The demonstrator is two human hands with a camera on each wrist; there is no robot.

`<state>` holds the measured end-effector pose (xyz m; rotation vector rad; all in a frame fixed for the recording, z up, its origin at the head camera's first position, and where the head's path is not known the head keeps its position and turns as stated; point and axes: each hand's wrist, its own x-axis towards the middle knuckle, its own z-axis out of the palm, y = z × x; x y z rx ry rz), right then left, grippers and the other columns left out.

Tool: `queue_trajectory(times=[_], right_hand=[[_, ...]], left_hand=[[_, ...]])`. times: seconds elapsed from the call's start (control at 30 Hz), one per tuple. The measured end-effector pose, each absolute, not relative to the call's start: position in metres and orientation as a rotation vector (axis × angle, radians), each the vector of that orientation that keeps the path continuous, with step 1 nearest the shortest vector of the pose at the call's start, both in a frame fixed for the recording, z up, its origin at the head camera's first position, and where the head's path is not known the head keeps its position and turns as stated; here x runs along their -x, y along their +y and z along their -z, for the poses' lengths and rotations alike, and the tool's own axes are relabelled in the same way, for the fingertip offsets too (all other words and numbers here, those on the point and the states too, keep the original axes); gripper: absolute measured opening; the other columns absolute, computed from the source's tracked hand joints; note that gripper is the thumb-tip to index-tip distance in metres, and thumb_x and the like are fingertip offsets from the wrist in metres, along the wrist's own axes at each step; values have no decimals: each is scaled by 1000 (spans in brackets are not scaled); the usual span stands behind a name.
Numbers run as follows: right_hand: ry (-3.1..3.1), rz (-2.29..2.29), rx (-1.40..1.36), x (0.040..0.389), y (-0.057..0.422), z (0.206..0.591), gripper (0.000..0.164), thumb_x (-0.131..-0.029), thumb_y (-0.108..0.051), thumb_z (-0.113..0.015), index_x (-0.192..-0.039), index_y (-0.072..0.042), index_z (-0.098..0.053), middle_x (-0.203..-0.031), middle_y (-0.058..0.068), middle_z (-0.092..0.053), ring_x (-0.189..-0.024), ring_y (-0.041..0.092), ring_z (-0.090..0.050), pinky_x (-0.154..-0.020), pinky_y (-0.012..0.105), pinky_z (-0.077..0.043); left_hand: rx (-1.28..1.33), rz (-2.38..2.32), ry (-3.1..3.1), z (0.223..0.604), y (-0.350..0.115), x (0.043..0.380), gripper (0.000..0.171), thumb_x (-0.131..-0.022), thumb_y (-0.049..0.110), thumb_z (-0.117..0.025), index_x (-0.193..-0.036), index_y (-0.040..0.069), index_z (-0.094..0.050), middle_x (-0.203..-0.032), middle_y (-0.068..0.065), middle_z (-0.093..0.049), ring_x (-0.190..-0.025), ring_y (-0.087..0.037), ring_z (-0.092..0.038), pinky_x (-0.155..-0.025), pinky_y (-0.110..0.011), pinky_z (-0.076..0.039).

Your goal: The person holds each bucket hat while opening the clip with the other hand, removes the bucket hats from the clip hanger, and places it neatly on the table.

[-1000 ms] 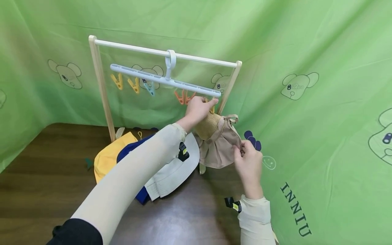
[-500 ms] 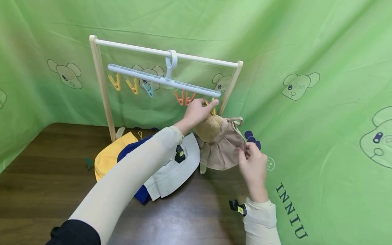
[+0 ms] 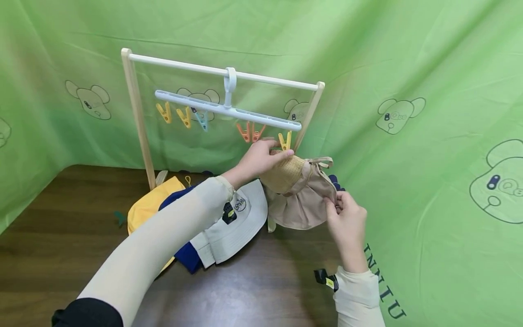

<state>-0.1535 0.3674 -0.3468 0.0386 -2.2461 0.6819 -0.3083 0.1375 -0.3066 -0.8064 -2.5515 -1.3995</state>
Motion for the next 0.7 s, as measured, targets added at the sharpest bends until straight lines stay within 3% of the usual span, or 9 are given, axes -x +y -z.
queue_trajectory(times=[0.17, 0.4, 0.7], right_hand=[[-2252, -682, -46, 150, 371, 344, 8, -89, -2, -75, -92, 4, -70, -83, 18, -77, -65, -22, -48, -53, 2, -41], [-2247, -687, -43, 147, 375, 345, 7, -89, 0, -76, -91, 3, -70, -80, 17, -77, -59, -19, -49, -49, 6, -39], [-2213, -689, -45, 148, 379, 347, 5, -88, 1, -76, -89, 2, -71, -81, 16, -77, -63, -23, -49, -53, 3, -40]], left_hand=[[870, 1317, -2543, 311, 136, 305, 58, -97, 58, -63, -129, 10, -69, -132, -3, -65, -121, -19, -62, -103, -36, -49], [935, 1311, -2585, 317, 121, 294, 64, -96, 55, -67, -141, 10, -62, -153, -14, -52, -143, -28, -46, -118, -43, -38], [908, 1282, -2683, 333, 82, 280, 73, -95, 57, -67, -152, 14, -51, -161, -15, -39, -150, -38, -32, -119, -55, -32]])
